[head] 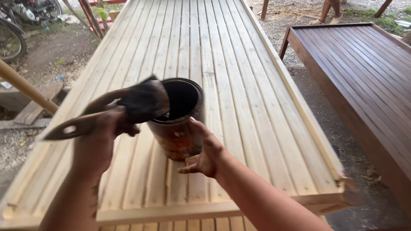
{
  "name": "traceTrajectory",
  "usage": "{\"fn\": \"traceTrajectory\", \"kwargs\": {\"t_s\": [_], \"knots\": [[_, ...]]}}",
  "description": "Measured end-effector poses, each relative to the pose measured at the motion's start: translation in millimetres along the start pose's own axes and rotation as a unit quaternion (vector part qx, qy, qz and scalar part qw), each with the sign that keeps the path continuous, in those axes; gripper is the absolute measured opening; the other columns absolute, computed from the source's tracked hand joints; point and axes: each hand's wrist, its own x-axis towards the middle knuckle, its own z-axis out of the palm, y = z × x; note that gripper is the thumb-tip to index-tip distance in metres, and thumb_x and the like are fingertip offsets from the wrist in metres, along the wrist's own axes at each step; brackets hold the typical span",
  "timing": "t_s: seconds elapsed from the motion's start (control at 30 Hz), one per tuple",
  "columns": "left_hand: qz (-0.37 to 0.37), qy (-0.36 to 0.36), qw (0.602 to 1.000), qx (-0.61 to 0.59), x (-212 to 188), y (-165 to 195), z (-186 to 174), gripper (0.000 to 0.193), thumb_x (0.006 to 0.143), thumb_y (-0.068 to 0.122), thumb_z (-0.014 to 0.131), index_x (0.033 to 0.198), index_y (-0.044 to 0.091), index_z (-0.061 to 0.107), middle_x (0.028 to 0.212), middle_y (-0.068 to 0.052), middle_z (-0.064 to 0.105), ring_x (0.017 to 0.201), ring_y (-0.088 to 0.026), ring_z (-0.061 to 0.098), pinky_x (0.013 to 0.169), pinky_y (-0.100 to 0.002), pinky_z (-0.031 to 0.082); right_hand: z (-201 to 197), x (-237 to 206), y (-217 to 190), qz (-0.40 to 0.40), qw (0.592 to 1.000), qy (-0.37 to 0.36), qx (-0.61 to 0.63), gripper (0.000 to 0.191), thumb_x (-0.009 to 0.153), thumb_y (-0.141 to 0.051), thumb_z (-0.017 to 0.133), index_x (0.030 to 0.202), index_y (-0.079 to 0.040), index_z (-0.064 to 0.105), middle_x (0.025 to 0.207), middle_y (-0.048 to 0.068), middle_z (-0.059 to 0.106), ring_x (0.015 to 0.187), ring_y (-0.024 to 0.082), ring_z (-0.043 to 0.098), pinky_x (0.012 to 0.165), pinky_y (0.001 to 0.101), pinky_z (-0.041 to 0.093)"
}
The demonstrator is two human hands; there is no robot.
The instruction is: The person applies dark wood stain to a wooden bed frame using a paintbrush. They dip the brush into a can of stain and coat the side rails and legs of the bed, working methodically along the frame.
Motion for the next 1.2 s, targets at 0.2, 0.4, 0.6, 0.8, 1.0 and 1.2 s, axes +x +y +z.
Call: {"fn": "traceTrajectory", "kwargs": {"t_s": [0.2, 0.4, 0.6, 0.8, 1.0, 1.2], "knots": [[0.094, -0.099, 0.962, 0.236, 53, -29, -15, 0.025, 0.096, 0.003, 0.070, 0.120, 0.002, 0.064, 0.093, -0.008, 0.071, 0.079, -0.010, 0.065, 0.069, -0.024, 0.054, 46, 51, 1, -0.013, 0.994, 0.077, 0.072, 0.088, 0.079, -0.050, 0.072, 0.144, -0.002, 0.036, 0.140, 0.034, 0.051, 0.115, 0.053, 0.063, 0.085, 0.0708, 0.054], [0.028, -0.188, 0.957, 0.220, 68, -21, -2, 0.018, 0.084, 0.003, 0.077, 0.102, 0.005, 0.077, 0.093, -0.003, 0.078, 0.085, -0.007, 0.070, 0.074, -0.022, 0.058, 53, 39, 9, -0.046, 0.982, 0.082, 0.164, 0.073, 0.083, -0.020, 0.057, 0.145, -0.025, 0.019, 0.131, 0.029, 0.054, 0.099, 0.048, 0.066, 0.084, 0.0670, 0.055], [-0.003, -0.264, 0.907, 0.327, 57, 18, 44, 0.016, 0.083, 0.020, 0.080, 0.095, 0.010, 0.082, 0.088, -0.003, 0.082, 0.078, -0.014, 0.077, 0.071, -0.029, 0.060, 42, -20, 36, -0.161, 0.970, 0.068, 0.170, 0.069, 0.081, -0.003, 0.045, 0.143, -0.030, 0.029, 0.126, 0.023, 0.060, 0.100, 0.042, 0.070, 0.086, 0.0610, 0.060], [0.046, -0.361, 0.849, 0.382, 26, 64, 105, 0.022, 0.082, 0.028, 0.081, 0.101, 0.016, 0.082, 0.093, -0.006, 0.075, 0.086, -0.024, 0.070, 0.074, -0.035, 0.059, -4, -99, 53, -0.171, 0.966, 0.014, 0.194, 0.037, 0.089, -0.010, 0.044, 0.120, 0.009, 0.053, 0.112, 0.028, 0.067, 0.103, 0.043, 0.068, 0.095, 0.0571, 0.059], [0.112, -0.497, 0.803, 0.310, -25, 101, 189, 0.022, 0.078, 0.020, 0.080, 0.100, 0.017, 0.079, 0.093, -0.006, 0.073, 0.087, -0.026, 0.071, 0.075, -0.037, 0.057, -57, -227, 79, -0.172, 0.954, 0.113, 0.217, 0.035, 0.094, -0.011, 0.041, 0.115, 0.016, 0.048, 0.105, 0.033, 0.066, 0.096, 0.046, 0.070, 0.094, 0.0544, 0.061], [0.145, -0.545, 0.796, 0.218, -106, 124, 284, 0.022, 0.074, 0.018, 0.082, 0.094, 0.011, 0.077, 0.085, -0.009, 0.076, 0.079, -0.025, 0.074, 0.073, -0.036, 0.059, -119, -347, 132, -0.181, 0.927, 0.240, 0.224, 0.032, 0.096, -0.010, 0.044, 0.120, 0.011, 0.048, 0.101, 0.028, 0.067, 0.090, 0.037, 0.071, 0.094, 0.0511, 0.063]]}}
